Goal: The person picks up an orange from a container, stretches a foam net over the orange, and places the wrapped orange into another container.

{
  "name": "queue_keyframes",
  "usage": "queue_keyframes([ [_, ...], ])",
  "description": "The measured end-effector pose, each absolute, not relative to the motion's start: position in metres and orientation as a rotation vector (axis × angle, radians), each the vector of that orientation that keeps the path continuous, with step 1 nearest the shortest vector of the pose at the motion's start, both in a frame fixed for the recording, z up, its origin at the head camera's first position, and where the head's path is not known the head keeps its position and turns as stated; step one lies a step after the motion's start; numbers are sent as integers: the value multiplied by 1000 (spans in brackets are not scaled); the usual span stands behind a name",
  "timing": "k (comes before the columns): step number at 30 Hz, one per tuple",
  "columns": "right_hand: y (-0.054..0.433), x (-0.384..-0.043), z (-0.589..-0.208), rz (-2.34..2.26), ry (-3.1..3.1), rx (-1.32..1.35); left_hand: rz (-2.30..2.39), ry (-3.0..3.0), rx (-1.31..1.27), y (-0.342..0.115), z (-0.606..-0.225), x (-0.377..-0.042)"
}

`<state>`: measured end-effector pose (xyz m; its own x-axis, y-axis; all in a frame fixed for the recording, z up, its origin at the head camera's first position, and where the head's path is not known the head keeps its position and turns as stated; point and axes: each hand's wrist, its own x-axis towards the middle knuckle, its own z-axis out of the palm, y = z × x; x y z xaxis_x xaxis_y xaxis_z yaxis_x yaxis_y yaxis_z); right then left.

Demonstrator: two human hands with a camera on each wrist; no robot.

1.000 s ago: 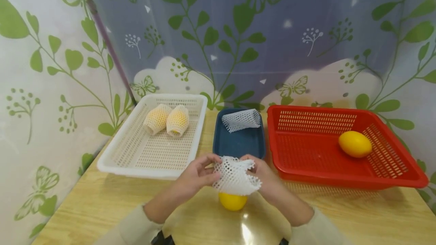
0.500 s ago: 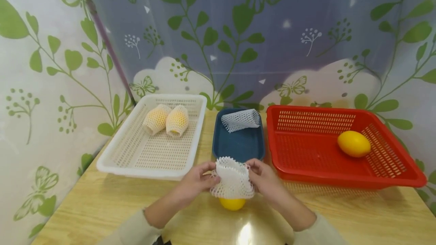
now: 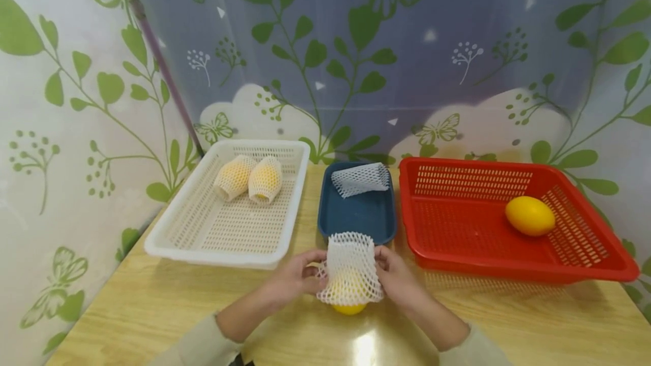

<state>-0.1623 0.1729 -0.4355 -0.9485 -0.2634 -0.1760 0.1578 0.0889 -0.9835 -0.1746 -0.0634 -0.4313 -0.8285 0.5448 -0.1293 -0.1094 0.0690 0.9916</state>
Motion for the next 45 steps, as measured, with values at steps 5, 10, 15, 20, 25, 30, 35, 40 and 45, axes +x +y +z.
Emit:
queue_keyframes([
  [5, 173, -159, -440, -1863, 2143, -48, 1795, 1840, 437, -65, -433, -176],
  [10, 174, -158, -448, -1828, 2152, -46, 1725, 1904, 439, -66, -435, -176],
  [15, 176, -160, -455, -1823, 2130, -112, 1649, 1952, 426, -67, -436, -176],
  [20, 177, -160, -456, -1812, 2141, -102, 1669, 1906, 420, -66, -439, -175],
  [25, 178, -161, -453, -1798, 2156, -116, 1721, 1845, 394, -64, -440, -175],
  [30, 180, -162, -454, -1795, 2116, -119, 1777, 1728, 330, -63, -438, -173],
  [35, 181, -161, -454, -1800, 2069, -136, 1809, 1627, 311, -64, -434, -172],
  [40, 180, -162, -452, -1794, 2074, -105, 1824, 1610, 339, -64, -436, -172],
  [45, 180, -161, -451, -1782, 2075, -98, 1798, 1654, 301, -62, -440, -172],
])
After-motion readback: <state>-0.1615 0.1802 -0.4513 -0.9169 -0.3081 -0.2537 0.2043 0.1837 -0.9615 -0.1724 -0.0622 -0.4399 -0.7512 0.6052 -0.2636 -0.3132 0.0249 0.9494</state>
